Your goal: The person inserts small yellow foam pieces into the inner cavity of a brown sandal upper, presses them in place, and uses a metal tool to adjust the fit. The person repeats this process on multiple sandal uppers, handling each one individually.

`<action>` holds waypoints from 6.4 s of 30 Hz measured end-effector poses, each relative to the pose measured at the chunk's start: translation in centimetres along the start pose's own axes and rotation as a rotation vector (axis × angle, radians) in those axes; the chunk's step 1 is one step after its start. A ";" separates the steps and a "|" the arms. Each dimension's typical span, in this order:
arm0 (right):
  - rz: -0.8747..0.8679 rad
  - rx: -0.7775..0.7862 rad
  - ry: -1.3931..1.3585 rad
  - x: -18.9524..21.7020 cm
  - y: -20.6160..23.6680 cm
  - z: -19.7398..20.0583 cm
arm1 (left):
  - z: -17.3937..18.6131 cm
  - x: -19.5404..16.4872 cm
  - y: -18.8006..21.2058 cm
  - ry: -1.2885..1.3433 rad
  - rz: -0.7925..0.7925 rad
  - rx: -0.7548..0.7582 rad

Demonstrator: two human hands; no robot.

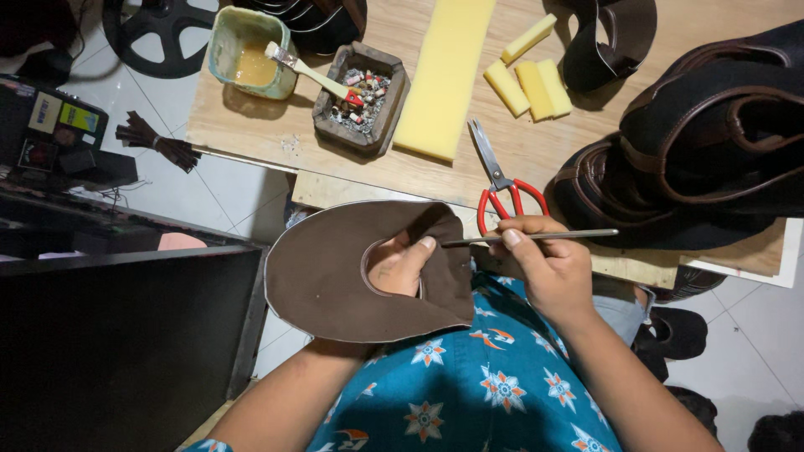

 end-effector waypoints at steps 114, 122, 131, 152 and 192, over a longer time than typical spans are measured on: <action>-0.120 0.263 0.166 -3.2 -2.3 -2.9 | 0.3 7.0 -1.6 0.154 0.154 -0.107; -0.167 0.239 0.149 -3.3 -2.3 -3.5 | -0.6 2.8 -1.1 -0.091 -0.004 -0.005; -0.175 0.110 0.203 -5.9 -2.5 -2.7 | -0.5 2.1 -0.9 -0.215 0.108 0.010; 0.048 0.120 0.610 -2.6 -2.3 -4.1 | 0.5 4.2 -0.9 -1.098 -0.961 -0.153; 0.439 0.314 0.517 2.8 -0.5 -5.4 | -0.2 3.5 -1.2 0.007 -0.010 -0.213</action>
Point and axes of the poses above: each hand's wrist, its own y-axis away from the middle knuckle, its own z-axis out of the back of the hand, x = y × z, the point moved 5 cm from there along -y, towards the middle knuckle
